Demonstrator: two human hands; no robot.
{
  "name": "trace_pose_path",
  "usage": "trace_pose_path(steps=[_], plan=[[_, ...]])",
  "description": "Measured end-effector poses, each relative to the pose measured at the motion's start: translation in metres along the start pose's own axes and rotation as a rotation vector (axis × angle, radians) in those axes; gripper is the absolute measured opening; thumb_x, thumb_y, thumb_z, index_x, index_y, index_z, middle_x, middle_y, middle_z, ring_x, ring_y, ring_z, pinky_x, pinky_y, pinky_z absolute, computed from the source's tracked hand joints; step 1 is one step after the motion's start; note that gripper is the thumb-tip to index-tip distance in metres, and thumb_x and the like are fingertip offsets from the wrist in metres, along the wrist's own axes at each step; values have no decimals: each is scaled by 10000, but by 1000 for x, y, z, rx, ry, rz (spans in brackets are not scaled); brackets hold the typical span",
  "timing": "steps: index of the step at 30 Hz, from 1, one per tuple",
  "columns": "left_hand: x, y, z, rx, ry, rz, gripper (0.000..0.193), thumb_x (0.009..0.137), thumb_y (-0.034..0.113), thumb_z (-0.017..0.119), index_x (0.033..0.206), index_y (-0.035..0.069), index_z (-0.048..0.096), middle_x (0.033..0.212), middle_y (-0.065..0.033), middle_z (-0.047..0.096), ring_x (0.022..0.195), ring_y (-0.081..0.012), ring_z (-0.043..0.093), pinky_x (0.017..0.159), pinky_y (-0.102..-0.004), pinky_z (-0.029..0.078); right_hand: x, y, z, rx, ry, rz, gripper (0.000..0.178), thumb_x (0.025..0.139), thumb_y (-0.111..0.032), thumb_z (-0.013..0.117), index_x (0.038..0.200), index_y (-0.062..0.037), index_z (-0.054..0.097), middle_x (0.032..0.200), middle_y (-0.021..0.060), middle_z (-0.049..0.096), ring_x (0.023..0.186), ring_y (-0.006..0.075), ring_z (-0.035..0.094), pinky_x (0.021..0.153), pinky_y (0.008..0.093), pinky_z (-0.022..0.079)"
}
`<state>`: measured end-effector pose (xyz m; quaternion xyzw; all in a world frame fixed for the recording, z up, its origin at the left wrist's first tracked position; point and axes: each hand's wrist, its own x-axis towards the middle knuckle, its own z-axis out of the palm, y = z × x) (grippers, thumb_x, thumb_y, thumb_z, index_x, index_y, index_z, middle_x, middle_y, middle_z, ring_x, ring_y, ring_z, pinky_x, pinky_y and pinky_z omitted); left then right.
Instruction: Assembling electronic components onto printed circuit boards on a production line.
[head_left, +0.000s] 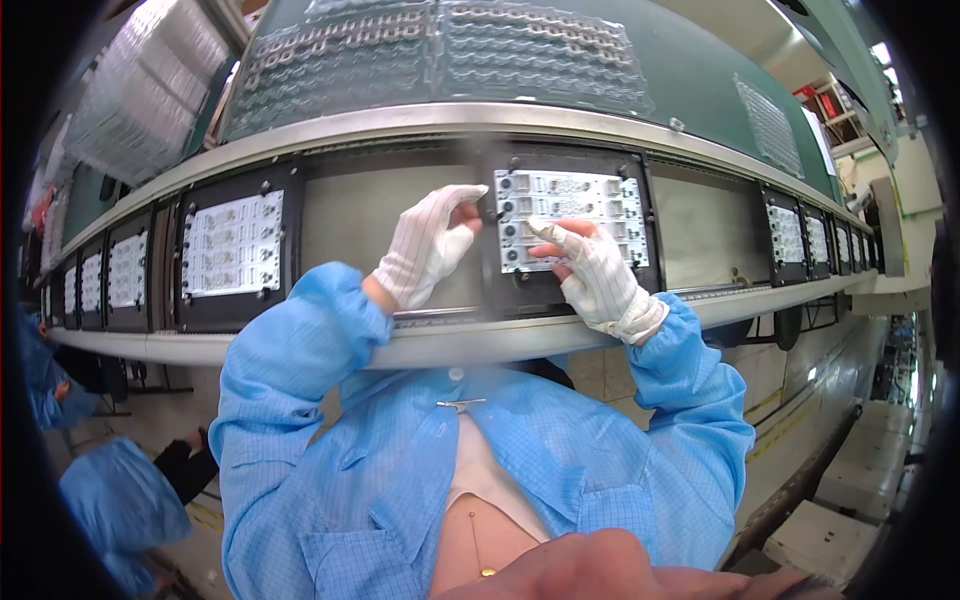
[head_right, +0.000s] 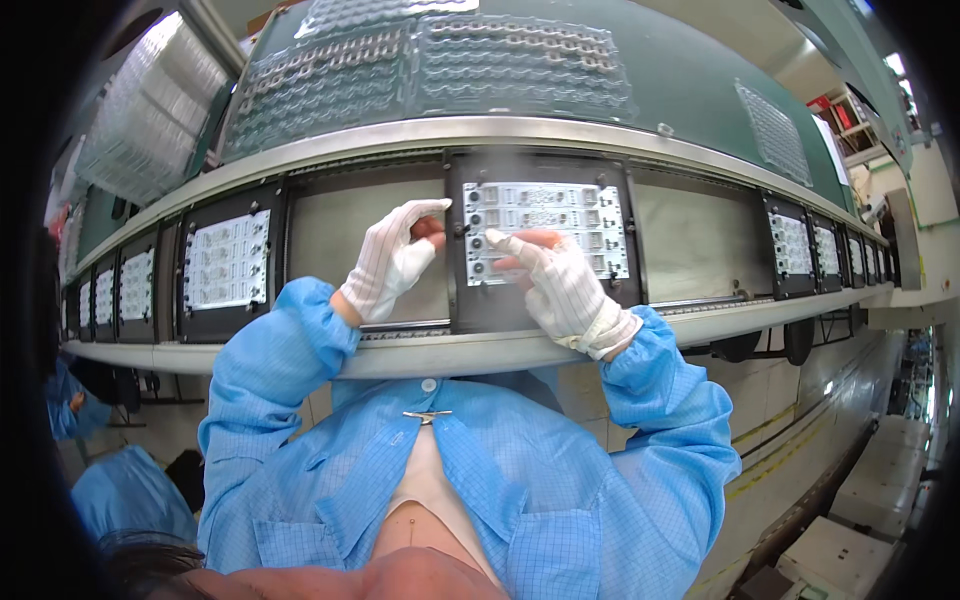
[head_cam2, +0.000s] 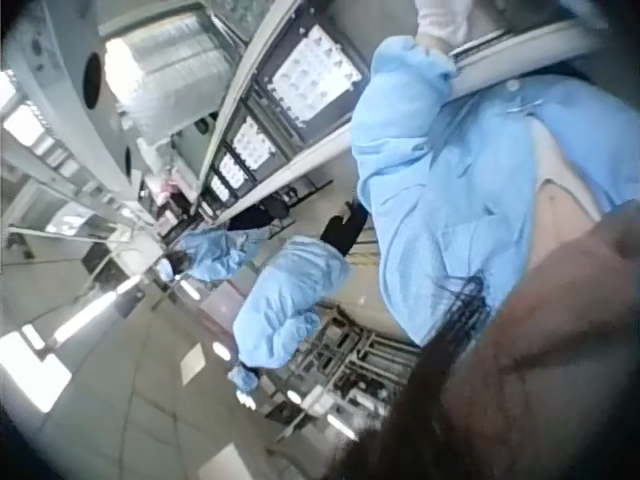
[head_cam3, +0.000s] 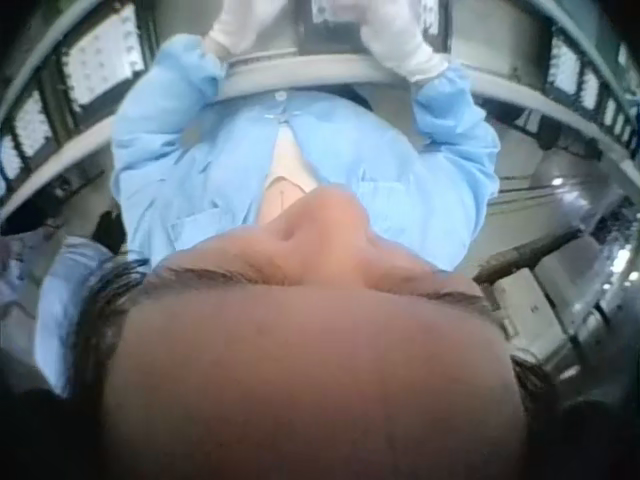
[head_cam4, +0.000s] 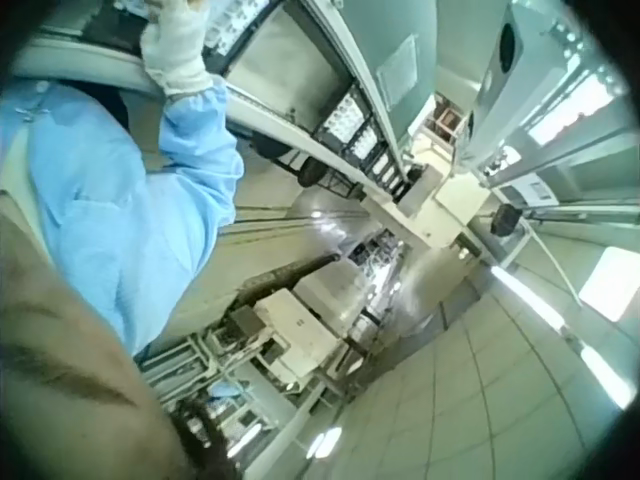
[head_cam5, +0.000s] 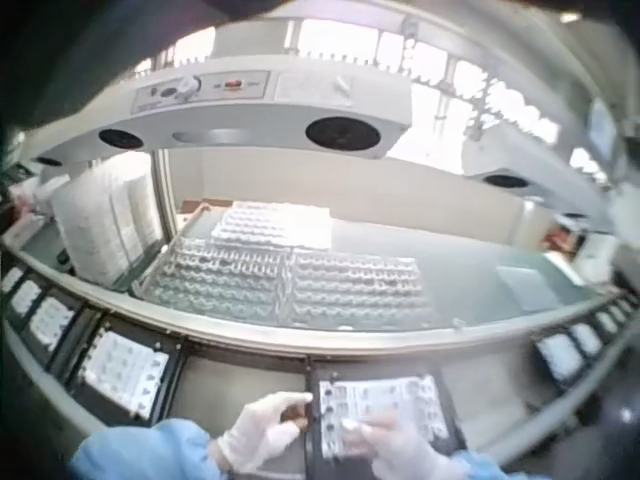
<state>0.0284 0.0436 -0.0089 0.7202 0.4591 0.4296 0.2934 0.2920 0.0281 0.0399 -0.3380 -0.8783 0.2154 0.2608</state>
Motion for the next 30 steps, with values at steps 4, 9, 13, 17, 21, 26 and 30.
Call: trace_pose_path(steps=[4, 9, 13, 17, 21, 26, 30], plan=[[-9, 19, 5, 59, -128, -91, 954, 636, 160, 916, 1455, 119, 428, 1054, -83, 474, 857, -192, 533, 768, -328, 532, -11, 33, -16, -116, 356, 260, 672, 768, 40, 648, 1409, -123, 528, 972, 101, 676, 948, 256, 609, 879, 402, 485], [-9, 19, 21, 213, -90, 23, 1133, 553, 215, 945, 1502, 116, 334, 1104, -144, 467, 928, -294, 535, 823, -395, 508, -33, 73, -50, -402, 500, 514, 694, 763, -34, 711, 1423, -115, 511, 936, 71, 701, 931, 266, 620, 891, 394, 474], [-9, 31, 22, 281, -59, -63, 1136, 537, 190, 940, 1491, 80, 334, 1131, -195, 488, 1031, -378, 538, 898, -433, 479, -34, 80, -44, -154, 539, 626, 590, 771, -67, 725, 1343, -111, 590, 877, 57, 722, 942, 249, 638, 902, 382, 478], [-14, 23, 29, 217, -32, -3, 1145, 533, 143, 946, 1487, 35, 322, 1197, -195, 492, 1084, -349, 517, 979, -417, 437, -43, 86, -43, -108, 540, 612, 580, 774, -58, 716, 1337, -92, 577, 874, 49, 725, 939, 225, 646, 898, 376, 490], [-10, 16, 32, 262, -3, 100, 1187, 517, 222, 964, 1501, 94, 313, 1134, -198, 482, 988, -370, 553, 840, -440, 491, -44, 82, -54, 28, 477, 655, 589, 774, -91, 668, 1357, -113, 580, 862, 76, 750, 853, 230, 712, 864, 331, 541], [-6, 25, 36, 124, -88, -66, 1065, 562, 162, 935, 1460, 54, 372, 1231, -171, 508, 1084, -308, 515, 979, -390, 437, -31, 95, -65, 76, 328, 484, 533, 791, -41, 638, 1323, -44, 609, 913, 85, 667, 825, 159, 616, 810, 303, 503], [3, 42, 48, 32, -119, 153, 875, 725, 214, 851, 1438, 29, 381, 1294, -230, 527, 1207, -389, 497, 1042, -427, 416, -27, 68, -81, 389, 363, 531, 482, 870, -65, 650, 1350, -58, 602, 924, 25, 586, 879, 130, 571, 816, 273, 488]])
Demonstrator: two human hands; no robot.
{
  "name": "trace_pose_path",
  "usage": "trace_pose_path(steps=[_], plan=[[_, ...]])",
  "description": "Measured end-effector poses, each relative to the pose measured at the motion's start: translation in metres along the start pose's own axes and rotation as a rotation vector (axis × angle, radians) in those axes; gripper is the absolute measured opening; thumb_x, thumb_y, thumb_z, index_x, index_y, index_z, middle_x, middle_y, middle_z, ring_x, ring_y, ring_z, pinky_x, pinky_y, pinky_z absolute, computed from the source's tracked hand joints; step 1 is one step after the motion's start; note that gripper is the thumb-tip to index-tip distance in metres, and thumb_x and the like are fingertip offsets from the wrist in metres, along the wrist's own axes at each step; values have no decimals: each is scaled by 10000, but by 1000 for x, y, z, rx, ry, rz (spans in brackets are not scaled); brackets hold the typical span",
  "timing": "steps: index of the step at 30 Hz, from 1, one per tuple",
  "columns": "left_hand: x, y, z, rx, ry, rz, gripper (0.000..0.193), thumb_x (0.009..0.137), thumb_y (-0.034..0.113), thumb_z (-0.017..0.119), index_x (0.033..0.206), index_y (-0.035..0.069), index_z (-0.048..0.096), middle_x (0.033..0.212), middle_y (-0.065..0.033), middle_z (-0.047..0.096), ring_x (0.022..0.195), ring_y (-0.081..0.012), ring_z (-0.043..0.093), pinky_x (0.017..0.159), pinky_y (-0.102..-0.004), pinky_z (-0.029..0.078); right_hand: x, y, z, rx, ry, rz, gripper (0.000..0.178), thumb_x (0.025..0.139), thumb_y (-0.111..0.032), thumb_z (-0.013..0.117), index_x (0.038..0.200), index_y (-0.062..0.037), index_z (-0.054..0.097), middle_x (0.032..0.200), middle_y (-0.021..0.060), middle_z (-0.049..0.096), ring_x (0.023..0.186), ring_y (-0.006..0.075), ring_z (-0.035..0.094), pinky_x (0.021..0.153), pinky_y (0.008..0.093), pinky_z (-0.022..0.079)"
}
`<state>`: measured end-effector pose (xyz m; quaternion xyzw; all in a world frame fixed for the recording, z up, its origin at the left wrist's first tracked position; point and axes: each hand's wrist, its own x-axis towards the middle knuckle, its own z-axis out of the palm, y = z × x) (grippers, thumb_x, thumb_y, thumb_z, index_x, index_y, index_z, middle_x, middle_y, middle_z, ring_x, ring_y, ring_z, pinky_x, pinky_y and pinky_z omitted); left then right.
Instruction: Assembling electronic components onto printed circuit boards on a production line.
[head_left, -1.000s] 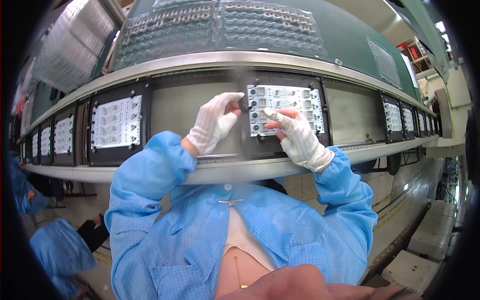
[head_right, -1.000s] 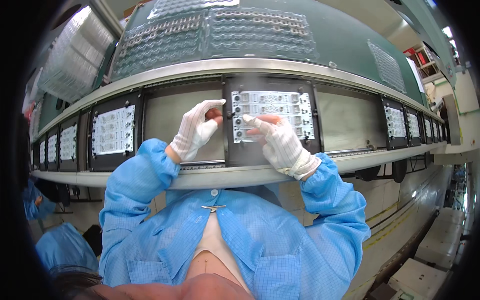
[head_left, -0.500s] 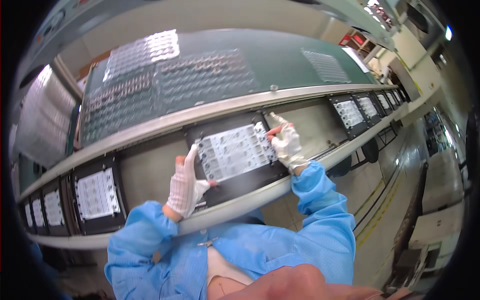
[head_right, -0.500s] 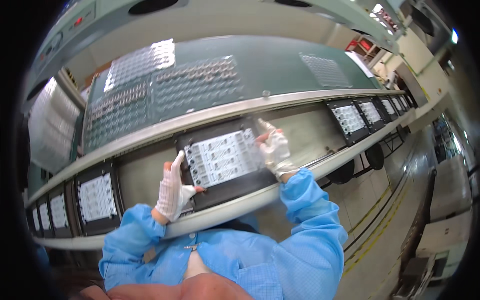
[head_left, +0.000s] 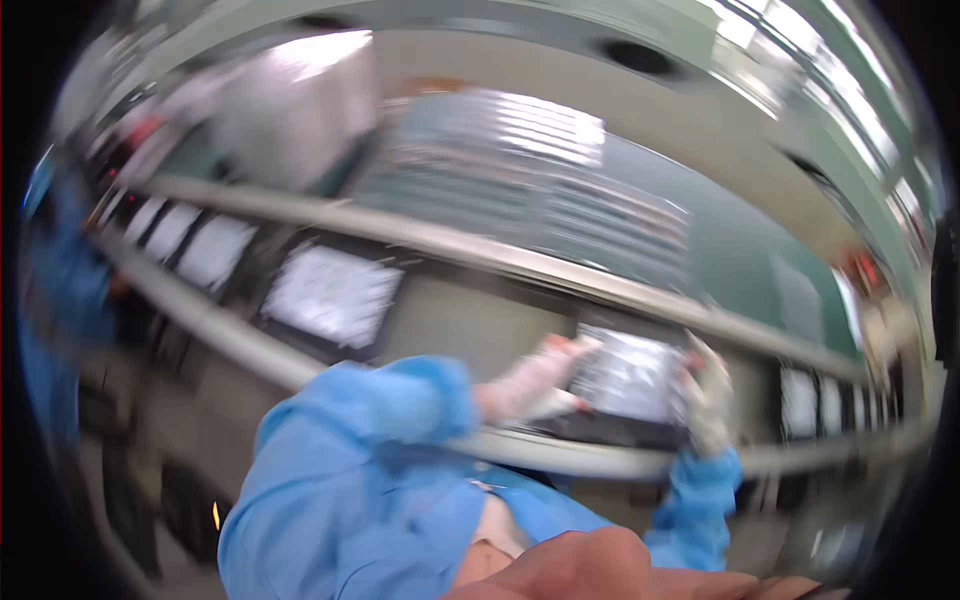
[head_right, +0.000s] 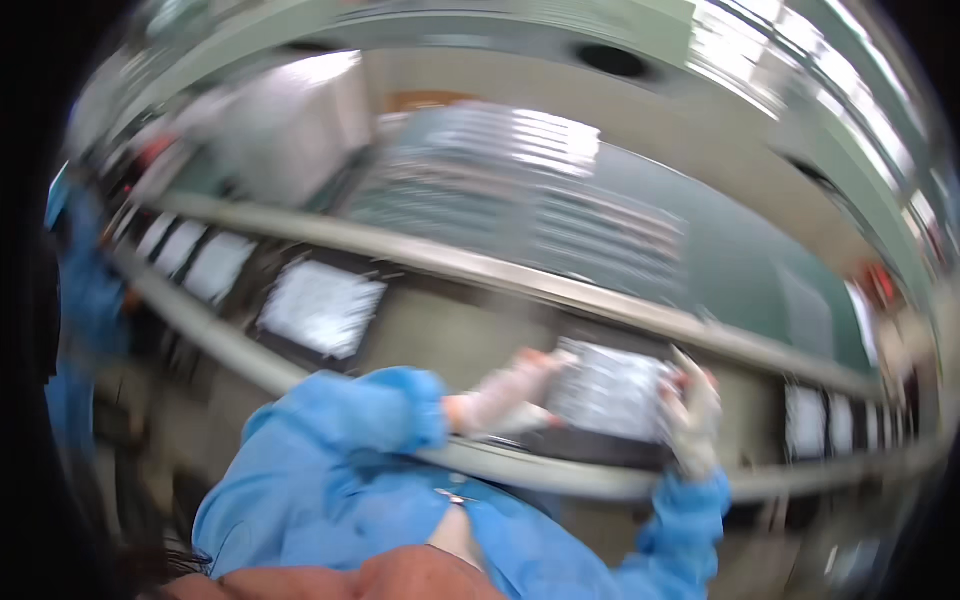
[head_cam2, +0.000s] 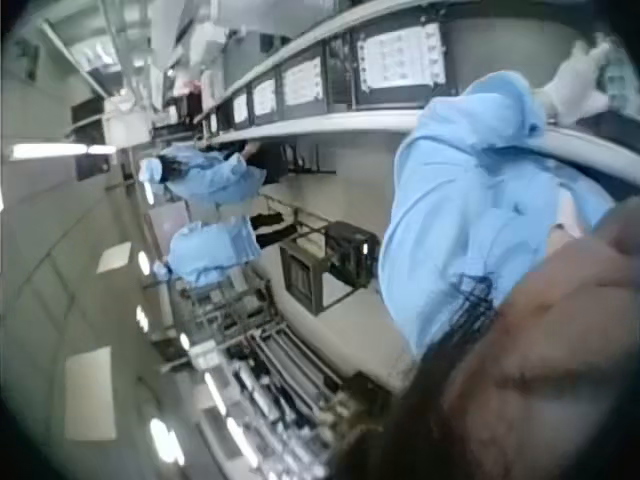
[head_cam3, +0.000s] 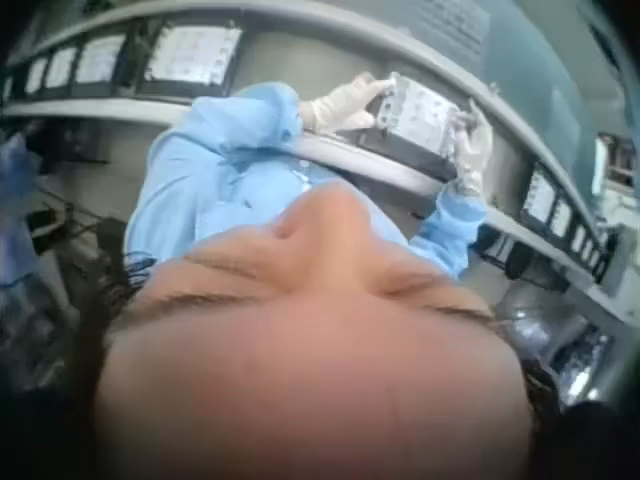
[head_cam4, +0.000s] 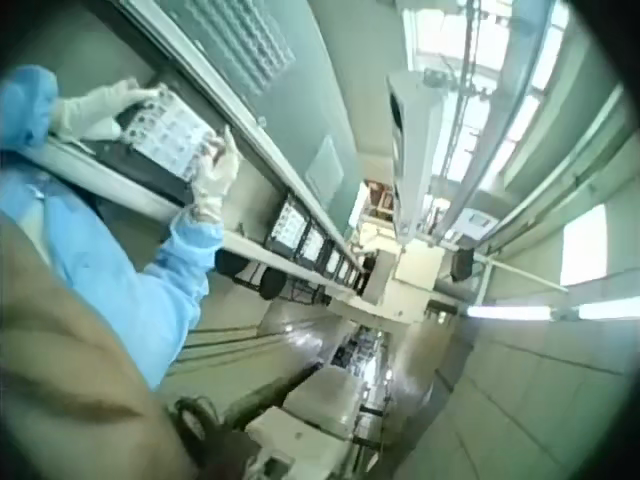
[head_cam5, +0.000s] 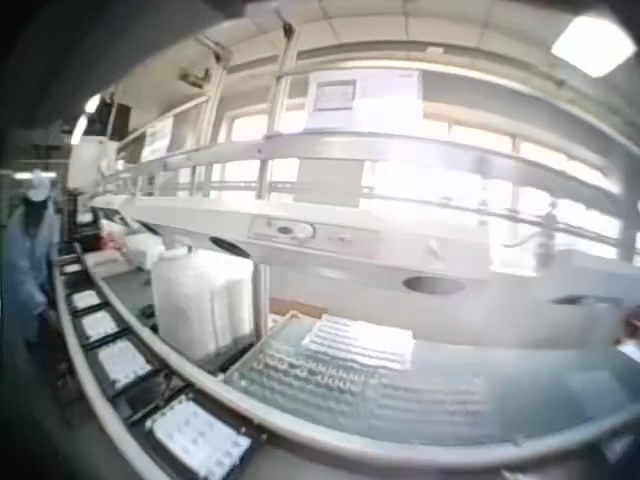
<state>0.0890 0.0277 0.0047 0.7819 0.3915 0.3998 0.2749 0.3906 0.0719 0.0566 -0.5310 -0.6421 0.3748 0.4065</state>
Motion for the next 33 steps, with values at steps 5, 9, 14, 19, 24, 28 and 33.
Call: trace_pose_path(steps=[5, 9, 14, 19, 24, 28, 33], plan=[[26, -6, 18, -218, -200, -87, 845, 720, 210, 844, 1443, 94, 422, 1304, -221, 521, 1218, -409, 530, 1024, -436, 455, 10, -17, 30, -316, -223, -405, 344, 926, -242, 661, 1164, 7, 659, 957, 121, 674, 869, 247, 643, 792, 371, 527], [20, -12, -21, 367, -310, -79, 551, 665, 250, 828, 1152, 62, 652, 1059, -187, 646, 1017, -375, 654, 873, -446, 537, 42, -9, 79, -261, -558, -365, 384, 863, -176, 719, 1223, -61, 653, 747, 68, 654, 659, 186, 590, 652, 343, 463], [-59, -13, -97, 827, 121, -291, 384, 647, 117, 654, 1005, 10, 568, 903, -157, 598, 848, -340, 641, 703, -427, 544, 48, -8, 101, -645, -620, -535, 324, 771, -75, 698, 1095, -69, 698, 772, 165, 670, 697, 334, 636, 666, 450, 491], [-128, -9, -165, 793, 270, -465, 688, 759, 214, 753, 1342, -24, 478, 1075, -209, 605, 1009, -373, 627, 887, -439, 514, 70, 30, 107, -931, -593, -496, 274, 746, -120, 674, 1011, -52, 688, 810, 198, 679, 780, 393, 657, 734, 501, 513], [-124, 50, -312, 687, 589, -535, 538, 845, 203, 689, 1298, -4, 487, 1154, -270, 604, 999, -431, 637, 876, -470, 526, 91, 42, 82, -993, -656, -317, 216, 752, -169, 659, 908, -23, 691, 814, 190, 699, 750, 362, 679, 693, 496, 519], [-109, 78, -495, 1287, 1030, -335, 449, 839, 95, 594, 1272, -15, 554, 1270, -285, 544, 1133, -366, 595, 966, -429, 488, 59, -16, 57, -1208, -639, -163, 272, 895, -276, 588, 999, -45, 689, 955, 222, 706, 913, 369, 679, 800, 431, 529], [-115, 108, -614, 1432, 1126, -618, 515, 804, 195, 698, 1276, 24, 584, 1260, -246, 593, 1213, -366, 550, 1011, -444, 472, 32, 143, 33, -1459, 116, -1307, 226, 898, -245, 571, 949, -55, 683, 898, 203, 703, 846, 364, 674, 739, 423, 528]])
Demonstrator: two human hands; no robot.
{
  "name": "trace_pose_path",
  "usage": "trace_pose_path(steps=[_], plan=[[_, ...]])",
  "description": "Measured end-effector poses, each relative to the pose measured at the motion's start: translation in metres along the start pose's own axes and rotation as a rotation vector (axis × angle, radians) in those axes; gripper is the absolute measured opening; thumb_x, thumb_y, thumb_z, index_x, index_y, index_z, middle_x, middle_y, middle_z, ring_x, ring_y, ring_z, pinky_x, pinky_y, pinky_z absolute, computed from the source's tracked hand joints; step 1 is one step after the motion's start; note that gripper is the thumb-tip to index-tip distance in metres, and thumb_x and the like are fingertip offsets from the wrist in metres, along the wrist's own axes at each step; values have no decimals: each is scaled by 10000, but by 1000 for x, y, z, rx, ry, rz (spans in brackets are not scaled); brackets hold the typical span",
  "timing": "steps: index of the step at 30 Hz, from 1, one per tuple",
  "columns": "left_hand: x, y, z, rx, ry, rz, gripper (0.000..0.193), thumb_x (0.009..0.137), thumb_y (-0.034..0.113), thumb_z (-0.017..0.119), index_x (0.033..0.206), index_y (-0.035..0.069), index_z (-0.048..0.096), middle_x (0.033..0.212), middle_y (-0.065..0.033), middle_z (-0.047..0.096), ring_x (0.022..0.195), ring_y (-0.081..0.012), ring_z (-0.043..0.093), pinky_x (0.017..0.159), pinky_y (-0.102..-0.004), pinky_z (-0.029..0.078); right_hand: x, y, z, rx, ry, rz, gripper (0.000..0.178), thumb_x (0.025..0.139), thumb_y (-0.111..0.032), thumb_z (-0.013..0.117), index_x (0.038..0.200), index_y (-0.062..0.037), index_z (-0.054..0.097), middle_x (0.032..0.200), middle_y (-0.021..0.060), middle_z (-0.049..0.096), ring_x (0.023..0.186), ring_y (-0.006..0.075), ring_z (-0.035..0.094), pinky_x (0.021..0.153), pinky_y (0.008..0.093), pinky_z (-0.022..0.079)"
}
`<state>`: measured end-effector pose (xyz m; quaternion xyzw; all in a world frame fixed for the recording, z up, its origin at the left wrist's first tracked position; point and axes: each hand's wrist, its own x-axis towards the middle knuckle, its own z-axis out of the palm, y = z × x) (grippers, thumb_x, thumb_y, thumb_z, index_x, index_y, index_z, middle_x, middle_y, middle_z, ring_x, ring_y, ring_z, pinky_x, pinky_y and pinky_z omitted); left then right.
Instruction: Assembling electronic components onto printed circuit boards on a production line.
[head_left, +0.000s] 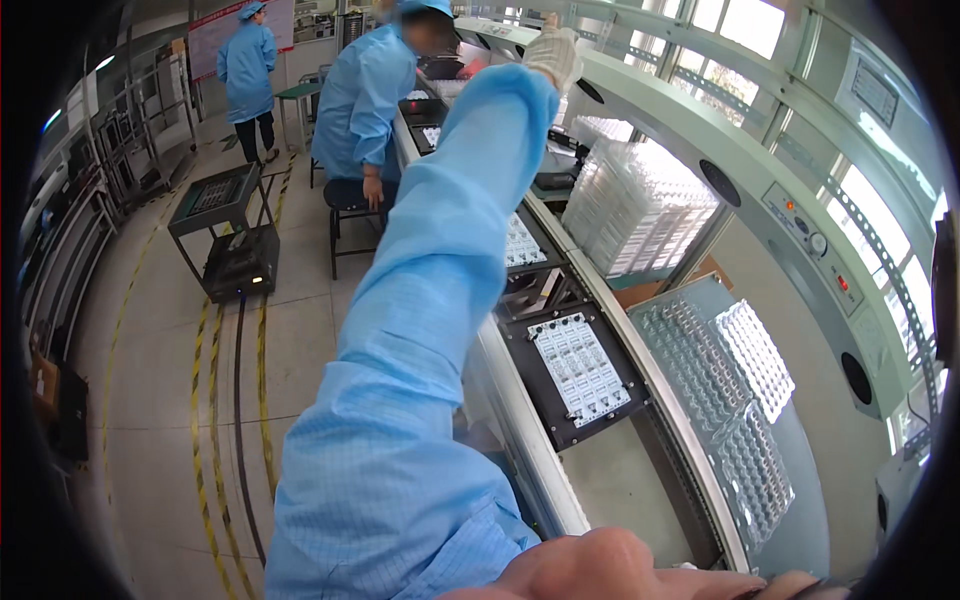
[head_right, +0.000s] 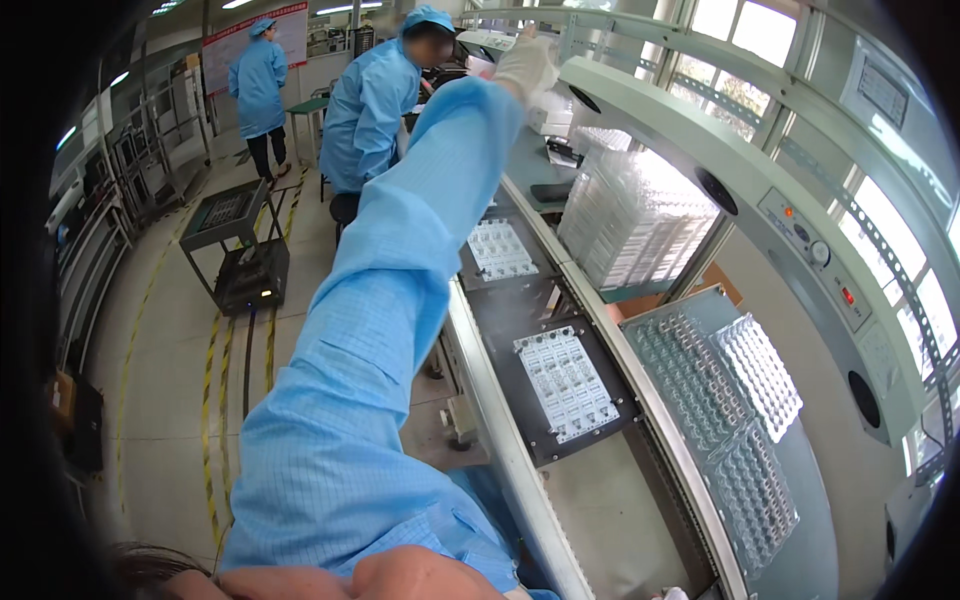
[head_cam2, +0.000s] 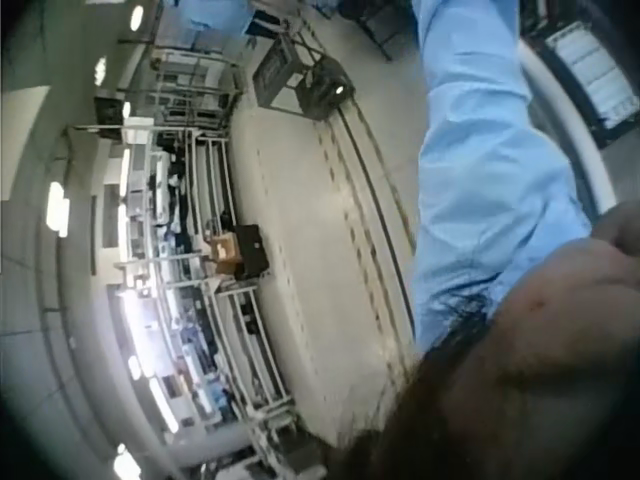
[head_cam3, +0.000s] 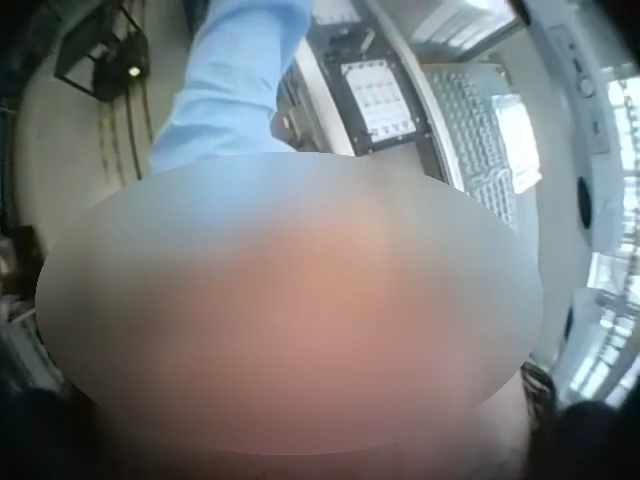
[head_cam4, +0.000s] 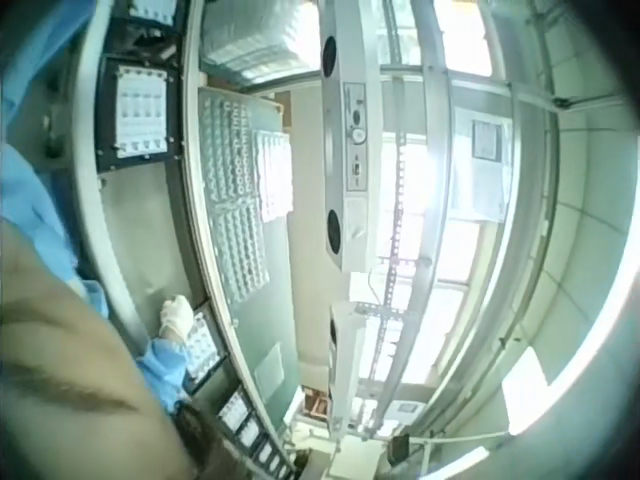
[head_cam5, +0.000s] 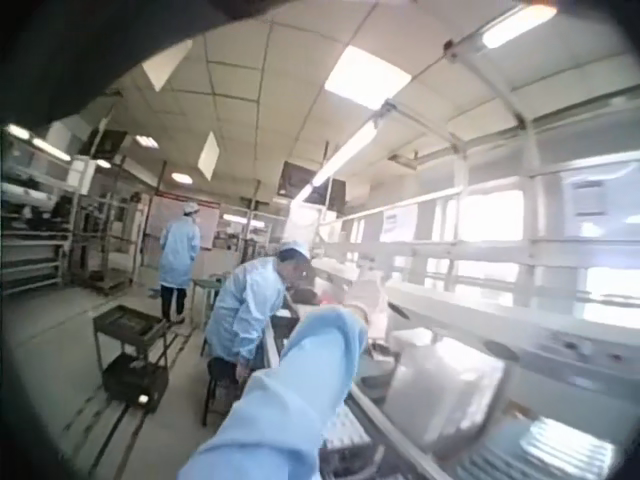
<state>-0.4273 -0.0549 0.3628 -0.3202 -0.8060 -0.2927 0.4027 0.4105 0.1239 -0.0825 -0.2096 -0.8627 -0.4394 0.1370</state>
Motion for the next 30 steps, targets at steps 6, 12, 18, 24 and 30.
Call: trace_pose_path(steps=[6, 12, 18, 24, 30], plan=[[15, 17, -6, 113, 89, -27, 534, 767, 291, 746, 1226, 37, 649, 1292, -182, 613, 1225, -357, 546, 1106, -401, 392, 45, 19, -83, 550, -974, 558, 222, 863, -233, 567, 855, -44, 682, 904, 220, 694, 883, 402, 667, 766, 470, 533], [34, 119, 2, -207, 299, -18, 337, 834, 250, 639, 1017, -21, 721, 960, -203, 718, 911, -349, 701, 832, -427, 545, 5, 21, -13, 504, -988, 432, 243, 847, -239, 584, 828, -25, 699, 956, 238, 697, 953, 406, 668, 825, 468, 531], [-87, 403, -22, -680, 126, 718, 282, 753, 242, 696, 988, 89, 722, 926, -172, 703, 908, -345, 688, 795, -464, 543, -33, 15, -1, 472, -1035, 555, 246, 845, -235, 591, 800, -27, 716, 931, 255, 694, 928, 402, 677, 826, 445, 543], [-250, 533, -99, -1541, -200, 1130, 540, 848, 287, 669, 1340, 86, 579, 1258, -179, 647, 1162, -340, 616, 965, -457, 504, -22, 4, -19, 393, -1093, 541, 250, 864, -207, 574, 903, -7, 720, 962, 254, 704, 932, 383, 690, 820, 426, 549], [-379, 380, -121, -1221, -549, 1618, 271, 815, 236, 630, 1019, 61, 668, 877, -174, 704, 888, -396, 683, 793, -499, 541, -149, -11, 37, 221, -1114, 779, 203, 907, -162, 643, 1045, -17, 679, 1013, 186, 709, 952, 304, 685, 823, 387, 541]])
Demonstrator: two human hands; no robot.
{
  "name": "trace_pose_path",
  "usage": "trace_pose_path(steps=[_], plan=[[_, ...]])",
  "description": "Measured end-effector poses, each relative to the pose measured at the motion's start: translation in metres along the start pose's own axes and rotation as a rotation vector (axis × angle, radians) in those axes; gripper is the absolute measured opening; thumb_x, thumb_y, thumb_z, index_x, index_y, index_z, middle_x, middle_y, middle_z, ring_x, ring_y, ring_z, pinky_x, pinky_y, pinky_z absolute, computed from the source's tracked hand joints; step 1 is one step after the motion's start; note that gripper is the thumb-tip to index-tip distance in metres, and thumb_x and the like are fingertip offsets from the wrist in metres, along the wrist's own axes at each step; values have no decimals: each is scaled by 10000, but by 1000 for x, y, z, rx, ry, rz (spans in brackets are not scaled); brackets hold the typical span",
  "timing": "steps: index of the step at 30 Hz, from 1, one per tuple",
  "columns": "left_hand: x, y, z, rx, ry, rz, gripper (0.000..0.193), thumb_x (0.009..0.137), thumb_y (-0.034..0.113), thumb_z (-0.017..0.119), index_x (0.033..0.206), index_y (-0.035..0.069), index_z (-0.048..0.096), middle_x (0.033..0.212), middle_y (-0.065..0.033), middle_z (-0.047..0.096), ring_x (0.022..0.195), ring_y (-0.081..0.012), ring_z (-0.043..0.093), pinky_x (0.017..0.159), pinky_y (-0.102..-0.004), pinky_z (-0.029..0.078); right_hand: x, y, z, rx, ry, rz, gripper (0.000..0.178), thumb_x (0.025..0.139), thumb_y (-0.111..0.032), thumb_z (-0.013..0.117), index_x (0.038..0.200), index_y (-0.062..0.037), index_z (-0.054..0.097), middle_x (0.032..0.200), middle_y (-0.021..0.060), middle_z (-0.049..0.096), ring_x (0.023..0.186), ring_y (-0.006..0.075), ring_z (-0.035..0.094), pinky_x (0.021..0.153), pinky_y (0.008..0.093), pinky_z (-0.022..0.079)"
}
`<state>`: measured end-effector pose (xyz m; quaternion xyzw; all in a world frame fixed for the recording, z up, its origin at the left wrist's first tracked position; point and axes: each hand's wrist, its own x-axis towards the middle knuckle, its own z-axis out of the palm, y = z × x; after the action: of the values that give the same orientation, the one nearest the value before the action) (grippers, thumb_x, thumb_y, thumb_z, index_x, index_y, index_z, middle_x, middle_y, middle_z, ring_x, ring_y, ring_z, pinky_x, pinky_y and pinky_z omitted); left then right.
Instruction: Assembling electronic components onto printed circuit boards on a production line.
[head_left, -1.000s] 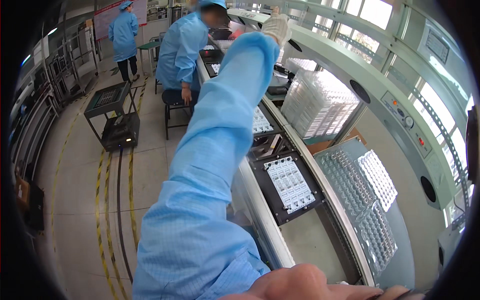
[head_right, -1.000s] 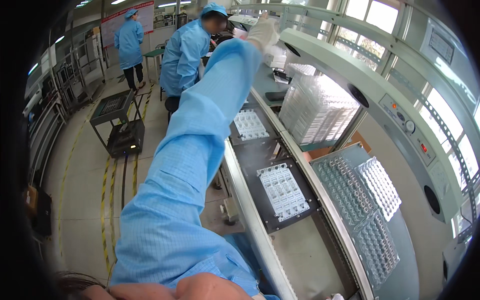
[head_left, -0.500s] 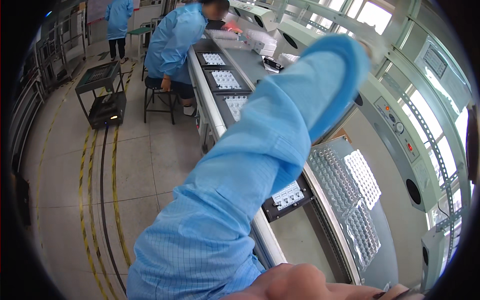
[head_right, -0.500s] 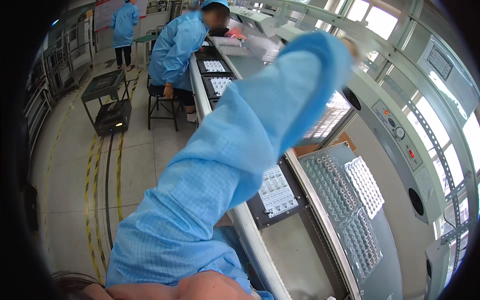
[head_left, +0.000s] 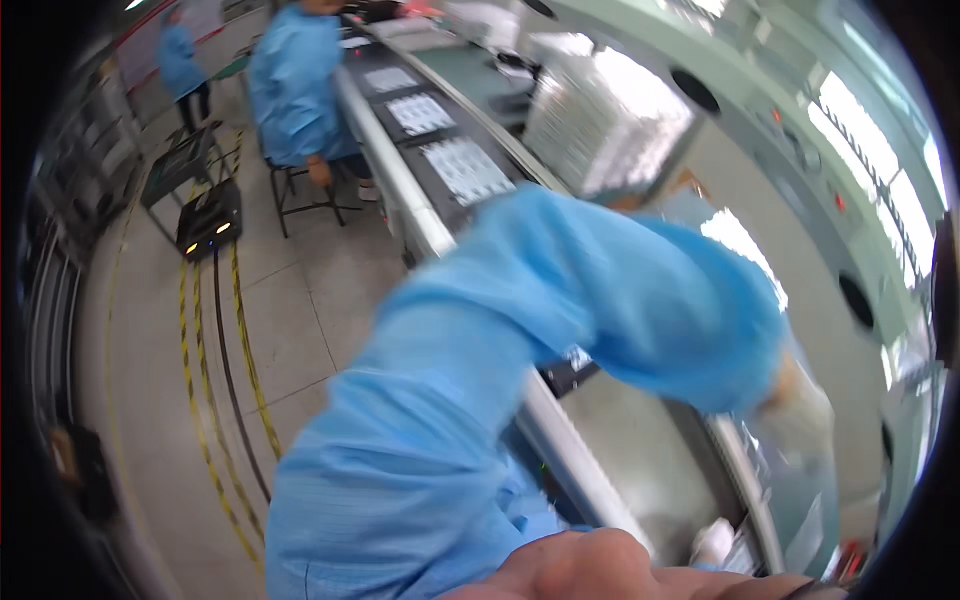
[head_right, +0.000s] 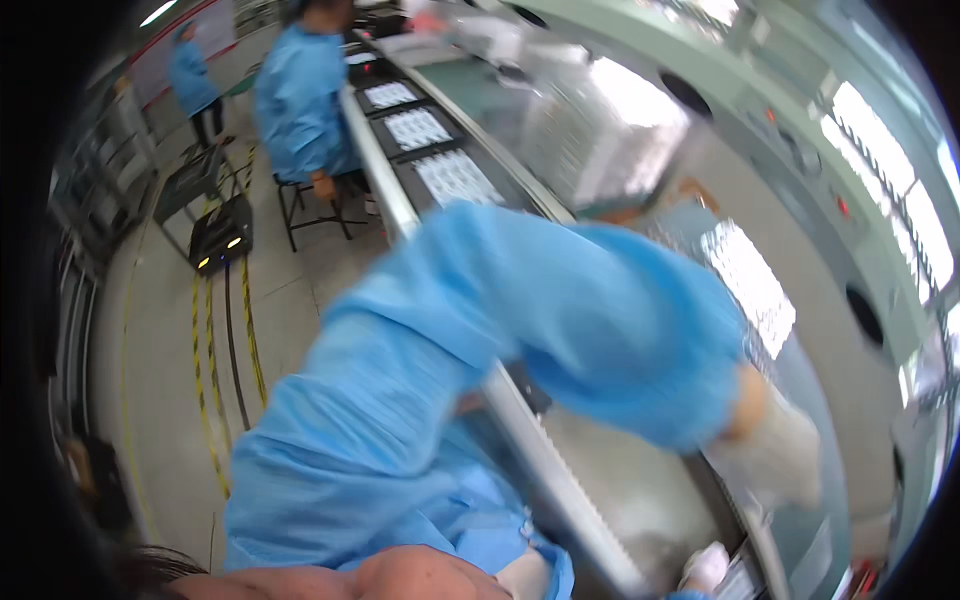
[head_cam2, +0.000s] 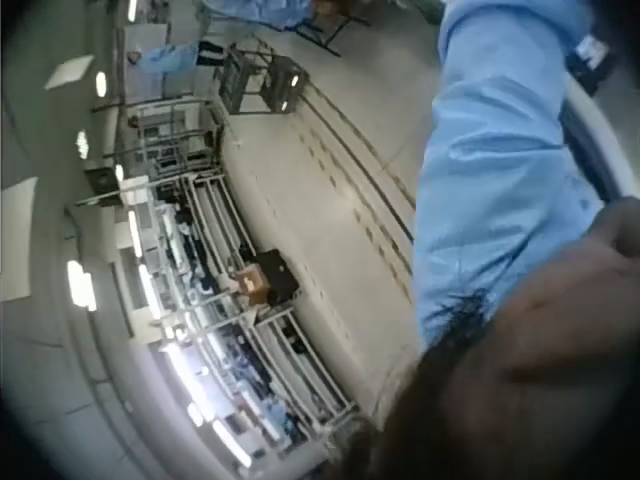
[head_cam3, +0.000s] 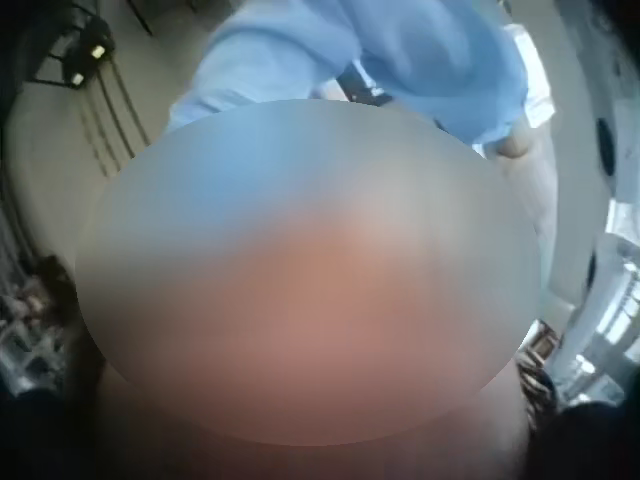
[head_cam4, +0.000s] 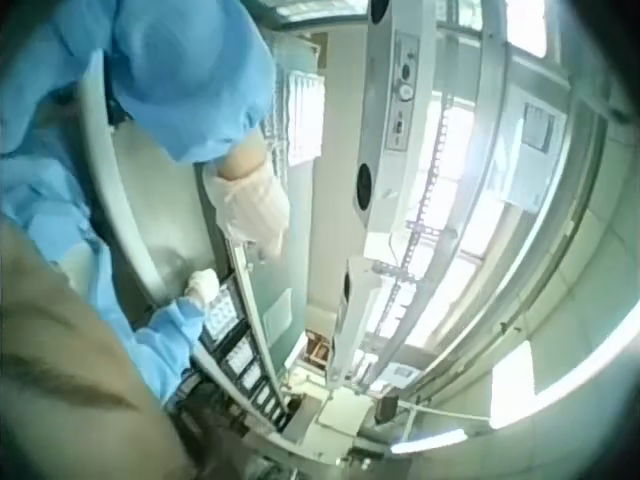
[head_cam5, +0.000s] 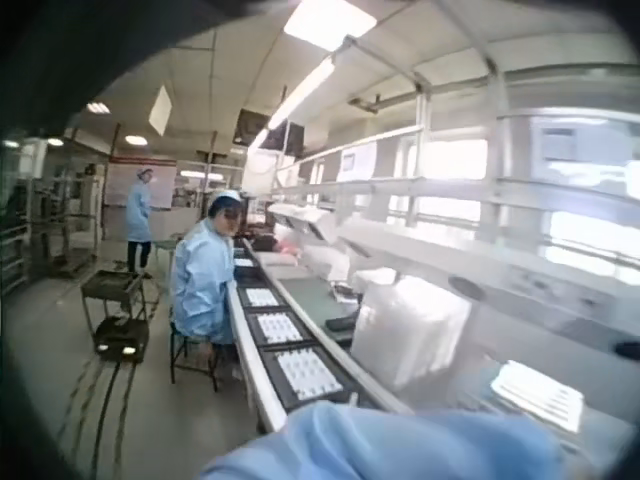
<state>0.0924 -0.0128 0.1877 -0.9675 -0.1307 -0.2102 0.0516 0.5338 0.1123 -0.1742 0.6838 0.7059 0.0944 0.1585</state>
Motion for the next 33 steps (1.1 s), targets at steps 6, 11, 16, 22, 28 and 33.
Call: trace_pose_path(steps=[6, 11, 16, 22, 28, 33], plan=[[-217, 60, -63, 67, -67, -905, 218, 854, 125, 572, 1028, 11, 637, 867, -238, 673, 849, -415, 673, 781, -463, 538, -140, -24, -120, -11, -145, -51, 243, 906, -240, 530, 951, -76, 703, 1042, 205, 715, 996, 342, 676, 751, 417, 546], [-342, 77, -46, 417, -210, -1319, 217, 918, 150, 556, 1077, 13, 609, 935, -233, 689, 899, -387, 677, 802, -468, 534, -183, -33, -196, 383, -142, 37, 251, 877, -284, 621, 957, -57, 690, 928, 192, 720, 893, 358, 693, 750, 407, 531], [-371, 115, -20, 333, -249, -1499, 355, 951, 172, 562, 1272, 45, 479, 902, -265, 656, 859, -428, 647, 746, -510, 497, -164, -45, -195, 286, -17, -276, 335, 854, -238, 673, 1143, -69, 676, 981, 217, 701, 966, 400, 670, 836, 474, 530], [-352, 137, 1, 376, -28, -1387, 333, 970, 138, 551, 1282, 45, 478, 774, -252, 645, 710, -429, 638, 624, -511, 476, -164, -106, -268, 543, 250, -528, 295, 860, -165, 633, 1135, -69, 683, 972, 219, 702, 934, 396, 667, 848, 452, 521], [-271, 124, -6, -68, -70, -1386, 435, 931, 161, 549, 1350, 64, 488, 808, -282, 652, 764, -449, 650, 696, -531, 487, -112, -164, -345, 704, 458, -700, 288, 857, -120, 620, 1133, -59, 676, 925, 221, 693, 862, 388, 674, 777, 445, 529], [-286, 91, 6, 129, 17, -1219, 496, 885, 187, 614, 1346, 38, 504, 863, -283, 667, 835, -449, 658, 775, -535, 496, -102, -217, -341, 778, 436, -909, 306, 858, -116, 613, 1147, -36, 670, 904, 231, 690, 844, 399, 670, 761, 456, 527]])
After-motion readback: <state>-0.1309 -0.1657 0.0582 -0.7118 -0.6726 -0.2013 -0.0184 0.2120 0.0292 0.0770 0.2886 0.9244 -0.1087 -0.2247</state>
